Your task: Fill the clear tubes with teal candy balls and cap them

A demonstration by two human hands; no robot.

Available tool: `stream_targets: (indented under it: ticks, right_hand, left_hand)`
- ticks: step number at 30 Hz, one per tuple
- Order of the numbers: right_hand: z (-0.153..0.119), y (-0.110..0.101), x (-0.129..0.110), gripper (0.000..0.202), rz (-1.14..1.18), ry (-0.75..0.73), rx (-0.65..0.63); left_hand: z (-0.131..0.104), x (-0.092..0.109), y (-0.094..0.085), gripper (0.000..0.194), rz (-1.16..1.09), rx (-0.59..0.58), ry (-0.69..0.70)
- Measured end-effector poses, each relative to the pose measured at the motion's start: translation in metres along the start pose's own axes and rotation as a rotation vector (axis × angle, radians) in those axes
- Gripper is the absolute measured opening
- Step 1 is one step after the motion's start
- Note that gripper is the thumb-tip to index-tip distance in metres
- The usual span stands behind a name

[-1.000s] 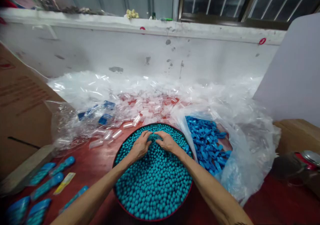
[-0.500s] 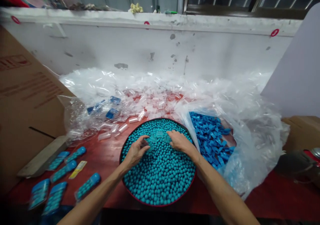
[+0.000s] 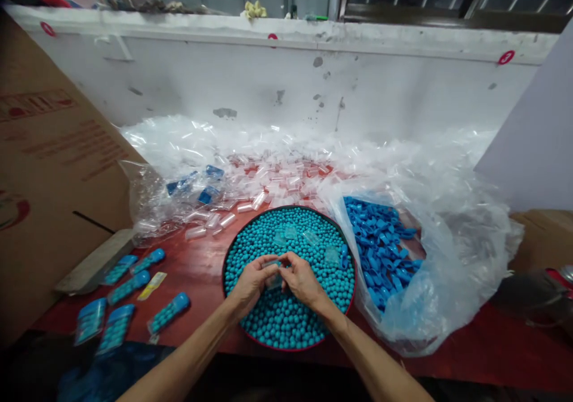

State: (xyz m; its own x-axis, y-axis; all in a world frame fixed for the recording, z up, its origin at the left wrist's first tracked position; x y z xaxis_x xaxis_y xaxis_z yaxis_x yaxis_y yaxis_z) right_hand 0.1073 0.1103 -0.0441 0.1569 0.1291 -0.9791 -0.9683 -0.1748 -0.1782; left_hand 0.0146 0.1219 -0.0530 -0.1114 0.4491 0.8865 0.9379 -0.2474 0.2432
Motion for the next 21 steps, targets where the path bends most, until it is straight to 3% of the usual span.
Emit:
stream_targets:
  ticks: [3, 5, 7, 9, 12, 15, 17, 21]
  right_hand:
    - [-0.002, -0.001, -0.005, 0.015, -0.096, 0.002, -0.071]
    - [0.011, -0.007, -0.022, 0.016, -0.336, -0.088, -0.095]
    - [0.032, -0.012, -0.043, 0.015, -0.693, -0.216, -0.068]
    - [0.054, -0.01, -0.052, 0.023, -1.049, -0.253, -0.07]
    - [0.073, 0.0, -0.05, 0.015, -1.271, -0.228, -0.128]
    - [0.064, 0.005, -0.05, 0.022, -1.262, -0.258, -0.122]
    - [0.047, 0.006, -0.052, 0.024, -1.13, -0.313, -0.094]
    - [0.013, -0.002, -0.045, 0.025, -0.61, -0.324, -0.036]
  left_hand:
    - [-0.007, -0.013, 0.008, 0.037, 0.002, -0.028, -0.074]
    - [-0.012, -0.012, 0.007, 0.029, 0.142, -0.006, -0.067]
    - [-0.017, -0.001, 0.005, 0.021, 0.357, 0.029, 0.026]
    - [-0.023, 0.014, 0.005, 0.019, 0.58, 0.057, 0.168]
    - [-0.028, 0.025, 0.002, 0.017, 0.847, 0.115, 0.319]
    - [-0.027, 0.032, -0.003, 0.014, 1.025, 0.22, 0.48]
    - [-0.026, 0.033, -0.002, 0.015, 1.091, 0.238, 0.589]
    - [-0.017, 0.021, 0.012, 0.026, 1.157, 0.068, 0.607]
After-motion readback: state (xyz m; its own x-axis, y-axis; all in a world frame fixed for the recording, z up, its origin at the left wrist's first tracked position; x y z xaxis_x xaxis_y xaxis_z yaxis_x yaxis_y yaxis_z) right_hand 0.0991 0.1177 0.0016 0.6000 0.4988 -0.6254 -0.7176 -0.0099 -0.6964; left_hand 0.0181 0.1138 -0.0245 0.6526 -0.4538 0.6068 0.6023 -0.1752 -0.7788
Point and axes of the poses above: each hand's wrist, its own z-axis towards the middle knuckle, its own y-axis out of the palm, x = y × z, the point moved 9 cm from there along z, towards the middle knuckle, and after that the axes turned 7 degrees about -y, right-handed, at the moved point
